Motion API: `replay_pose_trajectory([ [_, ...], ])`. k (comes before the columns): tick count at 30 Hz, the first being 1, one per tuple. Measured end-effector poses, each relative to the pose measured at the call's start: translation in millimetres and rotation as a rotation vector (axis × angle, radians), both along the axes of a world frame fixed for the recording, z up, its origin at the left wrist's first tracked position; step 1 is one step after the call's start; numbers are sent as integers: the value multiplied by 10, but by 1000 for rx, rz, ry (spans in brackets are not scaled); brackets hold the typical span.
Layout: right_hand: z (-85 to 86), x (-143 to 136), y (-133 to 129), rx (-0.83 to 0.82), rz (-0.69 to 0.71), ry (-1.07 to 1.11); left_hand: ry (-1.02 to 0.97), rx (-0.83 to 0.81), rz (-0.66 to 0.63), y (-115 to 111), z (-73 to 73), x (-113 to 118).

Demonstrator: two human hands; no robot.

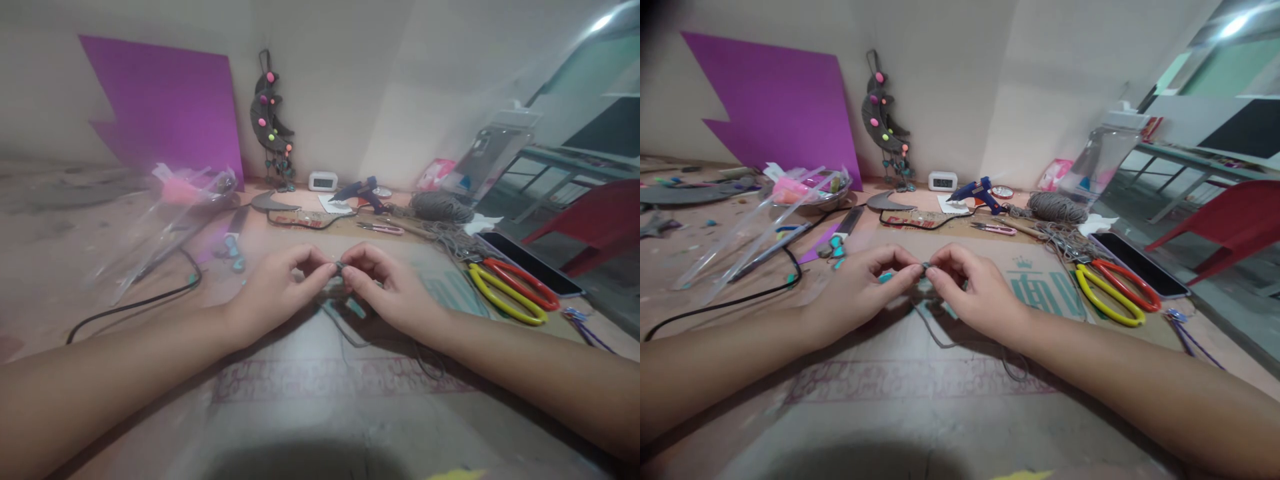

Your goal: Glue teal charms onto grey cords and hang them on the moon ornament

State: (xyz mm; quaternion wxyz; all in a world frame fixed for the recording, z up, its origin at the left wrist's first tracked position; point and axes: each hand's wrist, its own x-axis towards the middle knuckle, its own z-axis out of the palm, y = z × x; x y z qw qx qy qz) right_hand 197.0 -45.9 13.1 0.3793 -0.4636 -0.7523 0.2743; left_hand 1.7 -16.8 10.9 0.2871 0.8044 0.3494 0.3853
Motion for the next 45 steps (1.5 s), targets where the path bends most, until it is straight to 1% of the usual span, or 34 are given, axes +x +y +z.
replay_pose_trajectory([
  [6, 28, -26, -4, 34, -36, -62, 28, -1, -28, 1, -11, -7],
  [14, 24, -16, 1, 7, -44, -31, 3, -46, -82, -9, -25, -13],
  [20, 38, -22, 2, 80, -12, -89, 16, -51, -54, -7, -11, -16],
  [22, 24, -8, 10, 80, 4, -89, 12, -41, -42, -4, -8, -15],
  [25, -13, 26, 26, 33, 9, -37, -4, -29, -11, -4, 0, -12],
  [29, -30, 29, 27, -91, 20, 123, 4, -8, 16, -9, 9, -10],
  [33, 4, -31, 15, -258, 121, 284, 21, 35, 9, -6, -2, -11],
  [37, 2, -56, 39, -397, 186, 365, 8, 40, 22, -2, -9, -10],
  [41, -22, -36, 68, -435, 180, 379, 2, 26, 19, -7, -1, -10],
  [45, -15, -42, 61, -384, 135, 367, 4, 30, 9, -20, -4, -14],
])
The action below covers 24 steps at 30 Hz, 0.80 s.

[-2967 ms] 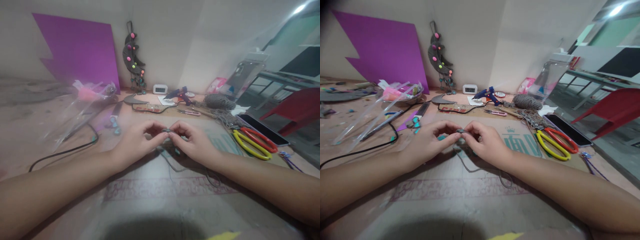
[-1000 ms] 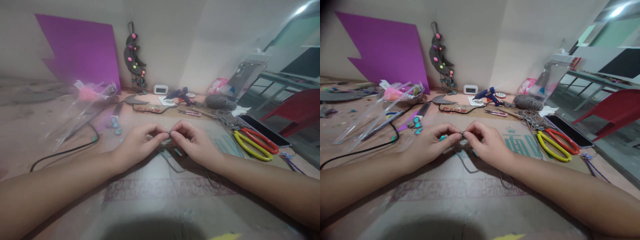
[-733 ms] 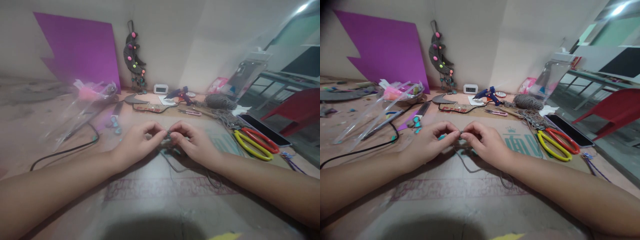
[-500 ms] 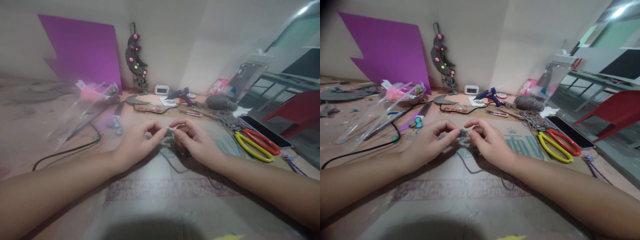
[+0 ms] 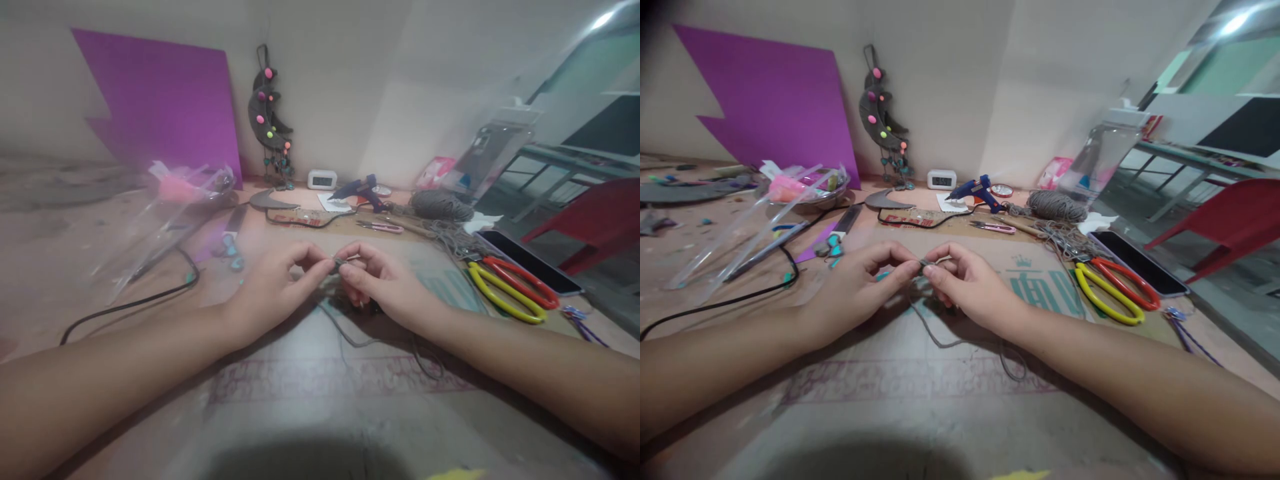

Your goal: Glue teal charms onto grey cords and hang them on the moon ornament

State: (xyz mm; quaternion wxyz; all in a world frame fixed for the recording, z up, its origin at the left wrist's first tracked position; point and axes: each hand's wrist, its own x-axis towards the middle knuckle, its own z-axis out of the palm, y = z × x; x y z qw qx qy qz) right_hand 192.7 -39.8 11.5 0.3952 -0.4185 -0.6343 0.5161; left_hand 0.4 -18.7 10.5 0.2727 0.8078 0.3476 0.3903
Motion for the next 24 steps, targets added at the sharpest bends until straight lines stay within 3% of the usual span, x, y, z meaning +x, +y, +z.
replay_pose_trajectory([
  [9, 17, -10, -42, 161, -86, -96, -25, -90, -38, 44, -24, -7],
  [24, -2, -5, -43, 194, -58, -202, 12, -116, -36, 17, 18, 14],
])
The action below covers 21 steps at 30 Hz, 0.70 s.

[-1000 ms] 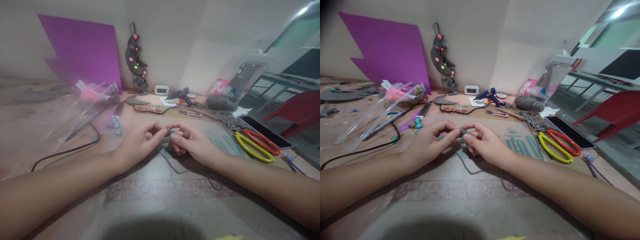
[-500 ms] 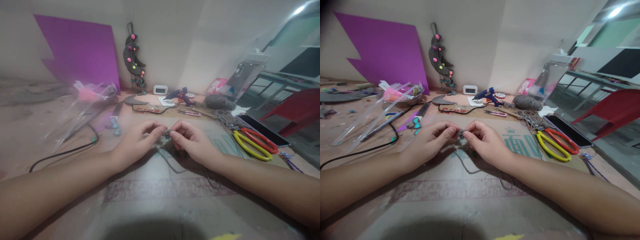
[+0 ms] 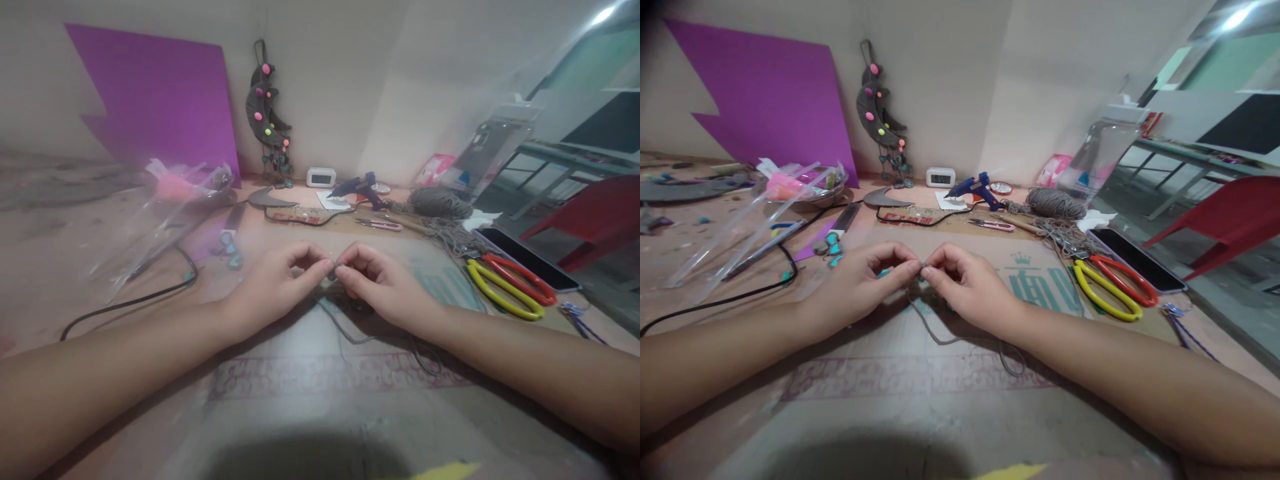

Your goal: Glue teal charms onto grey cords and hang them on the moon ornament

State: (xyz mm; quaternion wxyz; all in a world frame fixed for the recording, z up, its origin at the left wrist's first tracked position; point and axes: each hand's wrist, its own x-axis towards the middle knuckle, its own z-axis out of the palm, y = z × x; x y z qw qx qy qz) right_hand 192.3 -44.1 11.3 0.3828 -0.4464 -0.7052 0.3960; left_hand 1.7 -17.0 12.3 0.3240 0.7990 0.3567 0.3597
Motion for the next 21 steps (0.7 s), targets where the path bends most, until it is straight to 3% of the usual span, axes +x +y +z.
replay_pose_trajectory([
  [5, -2, 0, 9, -24, 19, 14, -17, -10, 19, 3, -21, -5],
  [14, -17, 19, 27, 95, -55, -71, -50, -33, -16, 45, -66, -16],
  [21, 2, 11, 13, 106, -67, -92, -221, -109, 127, 85, -47, -12],
])
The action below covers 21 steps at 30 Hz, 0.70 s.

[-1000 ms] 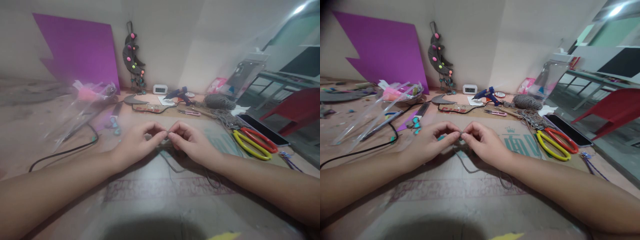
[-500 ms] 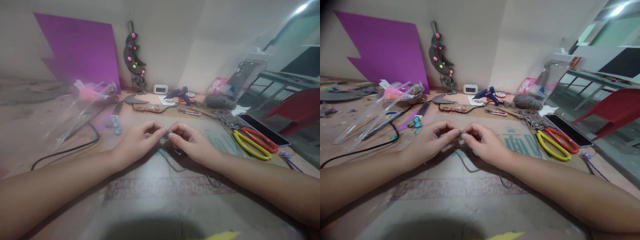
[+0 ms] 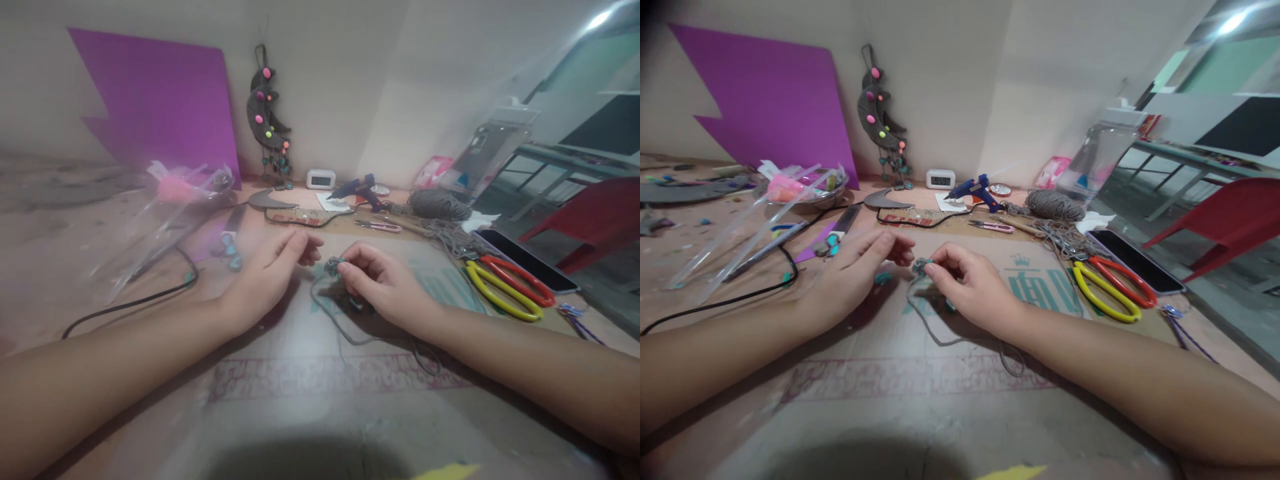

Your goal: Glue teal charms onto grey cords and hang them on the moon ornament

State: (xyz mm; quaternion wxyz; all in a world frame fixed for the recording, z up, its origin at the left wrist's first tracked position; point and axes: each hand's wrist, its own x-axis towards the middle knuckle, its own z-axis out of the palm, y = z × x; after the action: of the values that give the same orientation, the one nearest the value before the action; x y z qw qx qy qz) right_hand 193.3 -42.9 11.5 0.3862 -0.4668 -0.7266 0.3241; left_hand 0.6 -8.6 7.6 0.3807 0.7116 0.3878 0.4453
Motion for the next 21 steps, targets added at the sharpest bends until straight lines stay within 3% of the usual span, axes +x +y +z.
replay_pose_trajectory([
  [8, -21, 10, 21, 13, -10, -3, 107, 17, 46, 45, -16, -12],
  [15, -45, 45, 55, 89, -29, -44, 202, 57, -122, -37, 5, 2],
  [21, -21, 41, 34, 104, 16, -73, 221, 78, -115, -43, 5, 3],
])
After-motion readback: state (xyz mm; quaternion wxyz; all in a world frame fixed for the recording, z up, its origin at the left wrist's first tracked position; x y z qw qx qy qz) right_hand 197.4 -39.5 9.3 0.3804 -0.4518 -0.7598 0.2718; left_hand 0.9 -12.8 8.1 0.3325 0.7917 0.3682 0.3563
